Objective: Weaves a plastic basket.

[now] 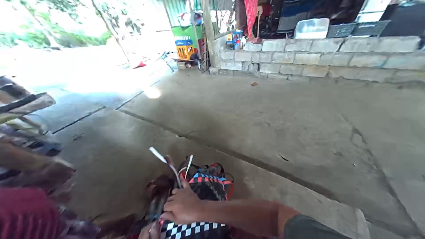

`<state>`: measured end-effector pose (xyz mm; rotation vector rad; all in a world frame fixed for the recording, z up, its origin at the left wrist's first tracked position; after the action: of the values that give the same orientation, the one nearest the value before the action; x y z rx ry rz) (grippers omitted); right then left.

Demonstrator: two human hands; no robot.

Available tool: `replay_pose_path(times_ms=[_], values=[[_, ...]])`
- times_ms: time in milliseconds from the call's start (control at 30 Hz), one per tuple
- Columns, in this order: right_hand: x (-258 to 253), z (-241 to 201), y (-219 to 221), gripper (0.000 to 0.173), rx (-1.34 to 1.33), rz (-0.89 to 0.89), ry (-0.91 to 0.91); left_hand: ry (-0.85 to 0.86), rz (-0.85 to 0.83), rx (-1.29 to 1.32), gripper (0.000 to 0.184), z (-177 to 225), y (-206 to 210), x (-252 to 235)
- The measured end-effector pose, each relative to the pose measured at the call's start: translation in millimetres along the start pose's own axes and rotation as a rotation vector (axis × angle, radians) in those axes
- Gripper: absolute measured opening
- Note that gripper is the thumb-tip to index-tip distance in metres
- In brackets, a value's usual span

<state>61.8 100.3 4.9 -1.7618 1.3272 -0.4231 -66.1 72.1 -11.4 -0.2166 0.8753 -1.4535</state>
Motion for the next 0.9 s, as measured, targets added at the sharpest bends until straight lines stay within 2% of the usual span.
replay_pose_path(times_ms=[100,167,267,367,467,600,733,900], values=[[13,-5,-12,0.028,-0.023,0.108,-0.018,-0.068,0.081,0.046,0.028,15,-2,7],[15,-1,-14,0.032,0.008,0.054,0.032,-0.089,0.122,0.118,0.023,18,-2,8],[10,7,-5,0.038,0.124,-0.052,0.072,-0.155,0.036,0.121,0.026,8,3,5],[8,2,-5,0.029,0.128,0.112,-0.057,-0.212,-0.016,0.078,0.031,2,4,5],[14,-5,-8,0.032,0.129,0.270,-0.191,-0.206,0.000,0.085,0.031,4,1,8],[15,1,-7,0.040,0.127,0.295,-0.185,-0.184,-0.043,0.082,0.032,7,3,6],[15,3,-5,0.050,0.178,0.346,-0.217,-0.134,-0.012,0.050,0.032,6,3,7],[15,2,-1,0.054,0.173,0.373,-0.229,-0.141,0.015,0.057,0.034,3,-1,12]])
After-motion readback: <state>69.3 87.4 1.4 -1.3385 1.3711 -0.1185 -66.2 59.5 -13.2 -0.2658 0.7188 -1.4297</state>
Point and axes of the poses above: each hand's wrist, its own x-axis away from the middle knuckle, its own y-axis out of the palm, z = x × y, the point moved 9 cm from there along -x, towards the middle knuckle, and after that the axes turned 3 degrees about y, right-handed, at the moved point
